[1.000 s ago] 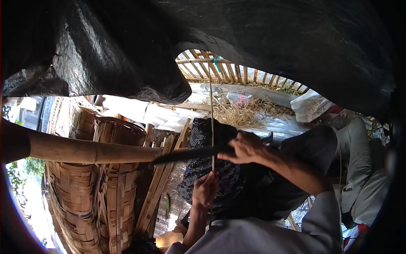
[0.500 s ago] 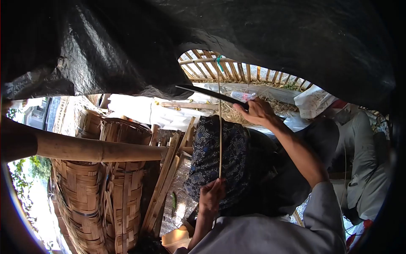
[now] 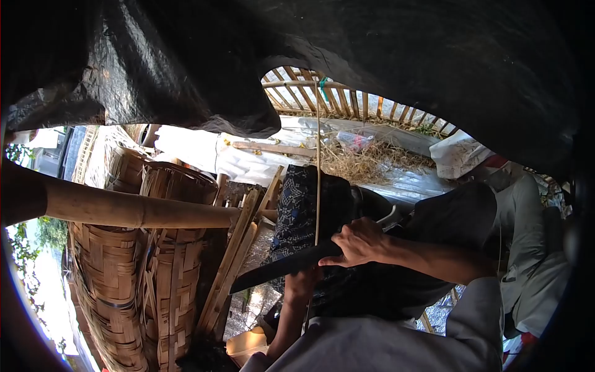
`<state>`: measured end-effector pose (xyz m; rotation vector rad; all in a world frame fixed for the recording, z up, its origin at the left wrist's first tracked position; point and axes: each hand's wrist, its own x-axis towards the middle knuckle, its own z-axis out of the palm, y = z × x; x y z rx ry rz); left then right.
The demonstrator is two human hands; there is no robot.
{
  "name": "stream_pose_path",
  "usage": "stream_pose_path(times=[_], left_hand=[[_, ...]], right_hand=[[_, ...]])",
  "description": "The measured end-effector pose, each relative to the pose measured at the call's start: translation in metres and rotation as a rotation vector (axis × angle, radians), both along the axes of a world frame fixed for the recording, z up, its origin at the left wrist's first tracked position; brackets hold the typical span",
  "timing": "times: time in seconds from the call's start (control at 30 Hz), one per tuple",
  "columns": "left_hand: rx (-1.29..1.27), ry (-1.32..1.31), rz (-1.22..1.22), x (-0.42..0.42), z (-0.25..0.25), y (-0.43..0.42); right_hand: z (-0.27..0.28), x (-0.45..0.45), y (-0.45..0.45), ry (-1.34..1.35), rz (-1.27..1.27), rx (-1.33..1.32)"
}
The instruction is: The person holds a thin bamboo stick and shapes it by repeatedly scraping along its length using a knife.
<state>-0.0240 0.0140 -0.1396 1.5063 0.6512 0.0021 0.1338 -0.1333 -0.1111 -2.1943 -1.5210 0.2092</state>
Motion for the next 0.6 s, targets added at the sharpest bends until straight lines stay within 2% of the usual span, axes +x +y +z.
stream_pose_path(times=[0.03,0.07,0.13,0.23,0.27,0.37,0.4,0.47,0.6], left_hand=[[0.430,0.064,-0.178,0.002,0.001,0.001],[0.432,0.070,-0.178,0.005,0.004,-0.001],[0.145,-0.071,-0.036,0.013,0.012,-0.010],[-0.007,-0.037,0.079,0.024,0.016,-0.012],[-0.009,-0.038,0.080,0.024,0.016,-0.012],[0.330,-0.183,-0.198,0.020,0.017,-0.007],[0.336,-0.180,-0.198,0.020,0.018,-0.006],[-0.500,-0.018,0.236,0.018,0.021,-0.009],[-0.439,-0.001,0.245,0.033,0.037,-0.016]], right_hand=[[-0.002,-0.003,0.000,0.022,-0.026,0.025],[-0.004,-0.004,0.000,0.028,-0.025,0.027],[-0.014,-0.004,0.000,0.082,-0.048,0.064],[-0.024,0.003,0.000,-0.004,-0.117,0.121],[-0.022,0.004,0.000,-0.045,-0.126,0.092],[-0.012,0.003,-0.001,-0.061,-0.084,-0.007],[-0.009,0.003,-0.001,-0.058,-0.083,-0.001],[-0.007,0.005,-0.005,0.000,-0.062,-0.042],[-0.019,0.027,-0.006,0.052,-0.264,-0.019]])
